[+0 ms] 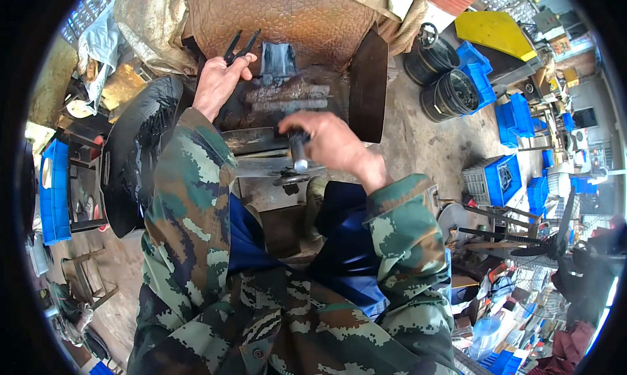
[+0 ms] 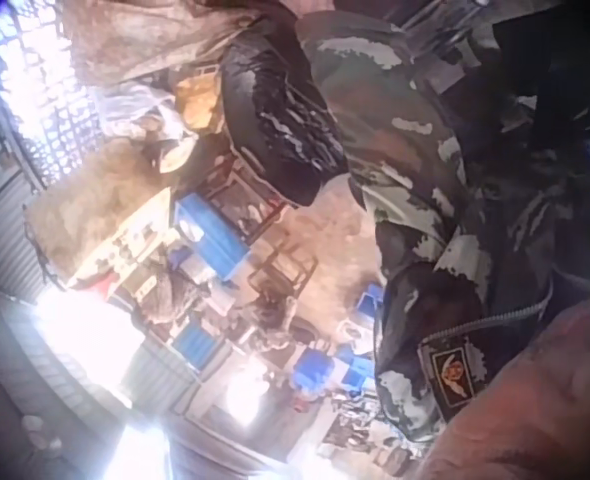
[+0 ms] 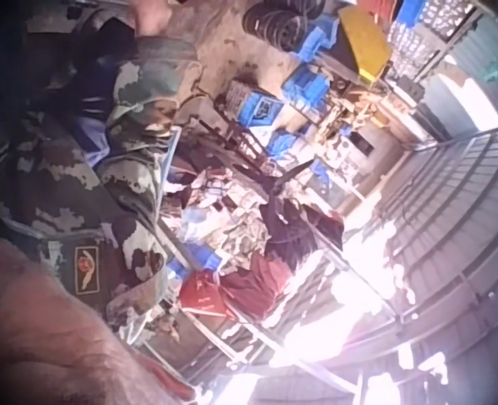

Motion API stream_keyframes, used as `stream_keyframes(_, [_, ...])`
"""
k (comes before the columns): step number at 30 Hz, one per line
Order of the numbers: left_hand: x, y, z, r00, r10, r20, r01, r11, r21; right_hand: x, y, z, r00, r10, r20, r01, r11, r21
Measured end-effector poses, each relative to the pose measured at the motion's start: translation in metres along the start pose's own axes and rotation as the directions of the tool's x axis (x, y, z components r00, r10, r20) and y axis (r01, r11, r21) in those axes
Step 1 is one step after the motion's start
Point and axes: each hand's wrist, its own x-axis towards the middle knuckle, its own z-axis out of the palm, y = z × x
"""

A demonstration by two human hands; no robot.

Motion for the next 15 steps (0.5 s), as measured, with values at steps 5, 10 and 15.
stream_keyframes(5, [-0.003,-0.001,0.007,0.988,0.074,0.135,-0.128,0.887,0.443,-0.022,-0.023,0.005,0.963,0.176,0.202,-0.106,0.942,-0.319])
stream_keyframes(10, [-0.006,-0.008,0.003,0.929,-0.016,0.369,-0.208,0.803,0.559,-0.021,-0.013,-0.013,0.982,0.085,0.170,-0.053,0.981,-0.186])
stream_keyframes(15, [-0.001,-0.023,0.005,0.912,-0.012,0.411,-0.219,0.832,0.510,-0.003,-0.020,-0.033,0.949,0.314,0.007,-0.307,0.920,0.245])
